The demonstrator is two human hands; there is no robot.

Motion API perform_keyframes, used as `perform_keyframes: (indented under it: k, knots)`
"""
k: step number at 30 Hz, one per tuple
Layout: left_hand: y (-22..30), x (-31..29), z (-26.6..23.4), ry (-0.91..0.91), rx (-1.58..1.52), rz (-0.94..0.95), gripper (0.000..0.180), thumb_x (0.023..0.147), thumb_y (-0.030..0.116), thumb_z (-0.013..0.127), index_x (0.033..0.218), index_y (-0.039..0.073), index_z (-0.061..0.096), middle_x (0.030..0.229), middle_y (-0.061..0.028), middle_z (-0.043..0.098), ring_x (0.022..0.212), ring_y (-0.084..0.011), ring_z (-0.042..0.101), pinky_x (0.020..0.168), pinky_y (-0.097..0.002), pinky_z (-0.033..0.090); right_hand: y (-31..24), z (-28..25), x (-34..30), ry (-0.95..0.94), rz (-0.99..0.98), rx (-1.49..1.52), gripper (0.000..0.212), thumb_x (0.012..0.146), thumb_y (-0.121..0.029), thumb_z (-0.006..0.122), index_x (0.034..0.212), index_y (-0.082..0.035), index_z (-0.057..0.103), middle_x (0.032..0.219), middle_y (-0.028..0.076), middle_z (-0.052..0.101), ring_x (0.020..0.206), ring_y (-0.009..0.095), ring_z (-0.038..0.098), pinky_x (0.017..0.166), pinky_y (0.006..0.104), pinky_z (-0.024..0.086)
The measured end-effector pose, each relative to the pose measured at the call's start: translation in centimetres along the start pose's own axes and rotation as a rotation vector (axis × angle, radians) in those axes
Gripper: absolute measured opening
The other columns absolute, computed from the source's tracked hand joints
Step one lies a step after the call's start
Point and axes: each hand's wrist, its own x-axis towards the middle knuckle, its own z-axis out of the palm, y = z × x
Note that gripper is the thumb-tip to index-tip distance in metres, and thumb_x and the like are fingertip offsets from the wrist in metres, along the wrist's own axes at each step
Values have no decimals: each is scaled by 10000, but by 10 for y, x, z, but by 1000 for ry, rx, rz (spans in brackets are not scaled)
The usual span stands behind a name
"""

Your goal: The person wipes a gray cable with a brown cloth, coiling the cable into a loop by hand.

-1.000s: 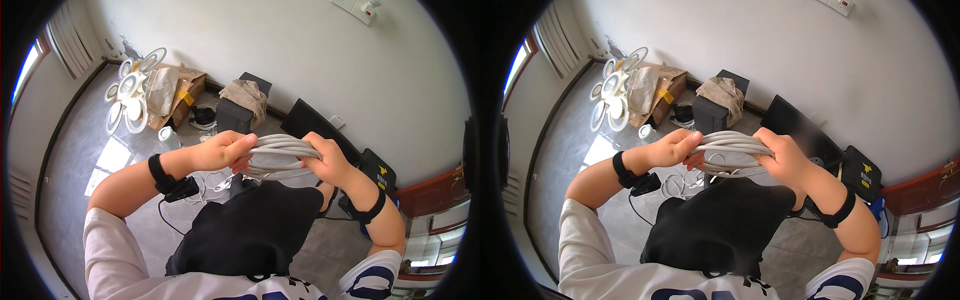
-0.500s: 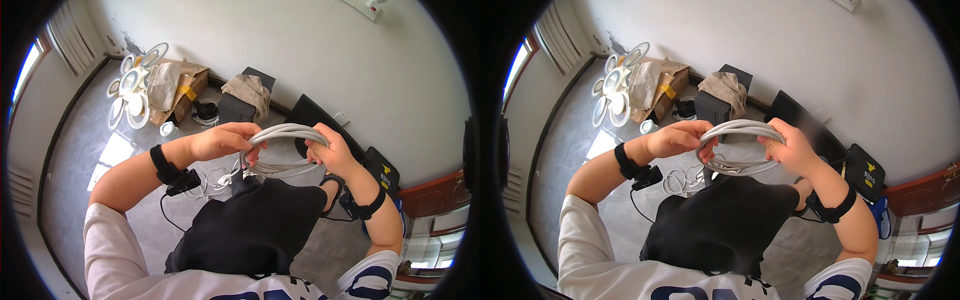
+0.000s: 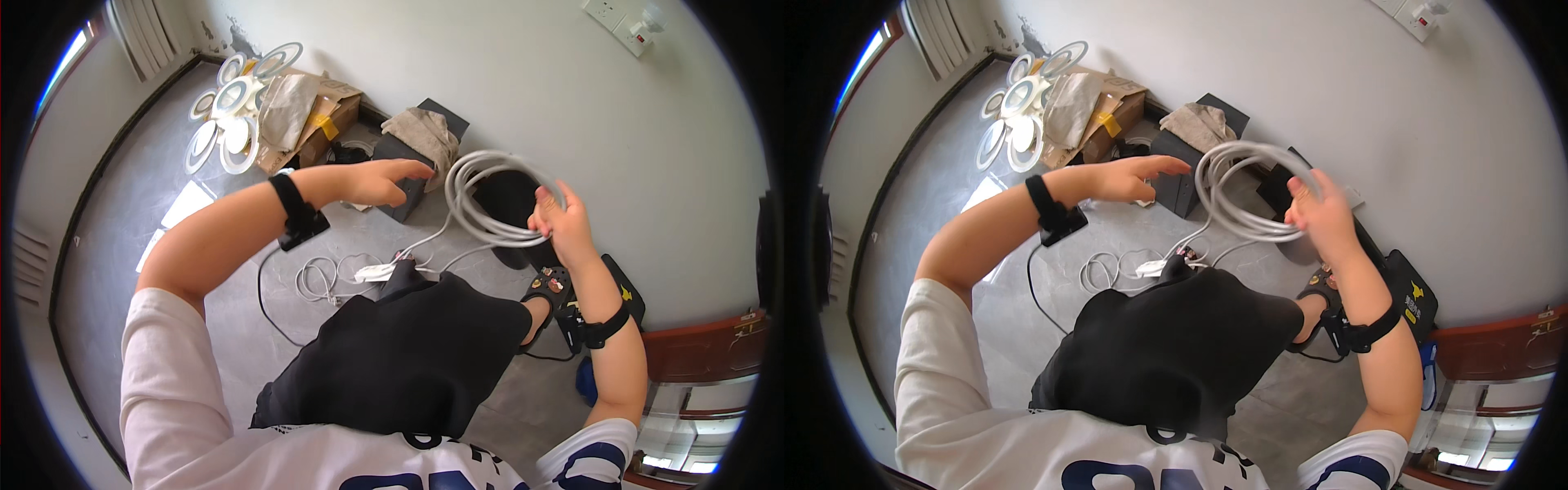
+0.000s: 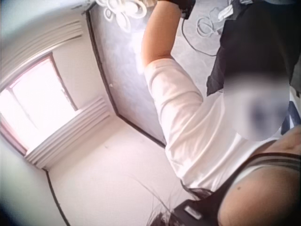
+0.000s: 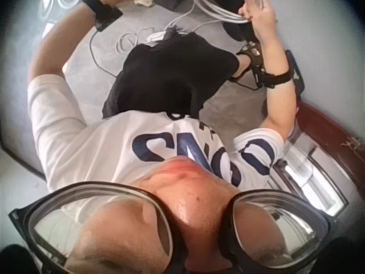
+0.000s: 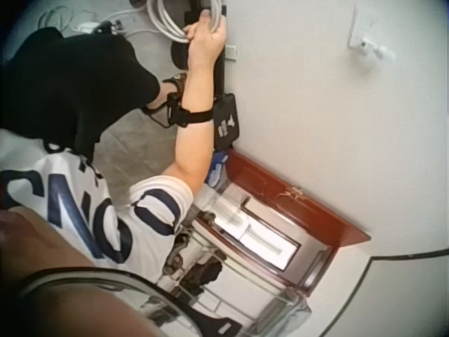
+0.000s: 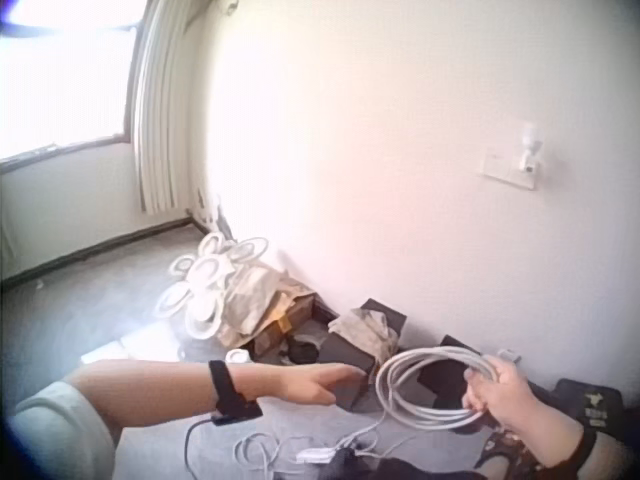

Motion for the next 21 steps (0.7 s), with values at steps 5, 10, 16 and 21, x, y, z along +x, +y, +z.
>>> perform_keyframes:
  k: [5, 10, 16, 21]
  knots:
    - [-53, 5, -11, -116, 899, -183, 617, 661, 177, 589, 1235, 58, 396, 1314, -160, 324, 1206, -315, 312, 962, -409, 317, 1, -18, 31, 13, -99, -149, 335, 810, -263, 604, 930, 22, 478, 514, 28, 458, 527, 113, 477, 604, 243, 402]
    - [-111, 32, 0, -64, 1008, -174, 524, 672, 163, 571, 1175, 57, 467, 1370, -71, 253, 1247, -272, 261, 967, -407, 316, 5, -9, 44, -12, 133, 81, 229, 824, -229, 586, 769, -54, 450, 529, -22, 371, 497, 79, 388, 592, 245, 403]
    - [-160, 111, -5, 59, 1084, -205, 467, 738, 292, 501, 1166, 107, 493, 1386, -51, 227, 1228, -253, 304, 931, -427, 352, 17, 1, 63, -19, 225, 75, 220, 838, -227, 569, 775, -53, 450, 524, -41, 328, 485, 63, 348, 589, 233, 403]
    - [-147, 161, 31, 146, 1055, -219, 460, 788, 389, 461, 1166, 132, 516, 1406, -41, 196, 1246, -235, 269, 921, -442, 336, 13, -8, 34, -12, 287, 73, 212, 849, -231, 552, 770, -59, 457, 514, -39, 329, 476, 69, 345, 563, 229, 395]
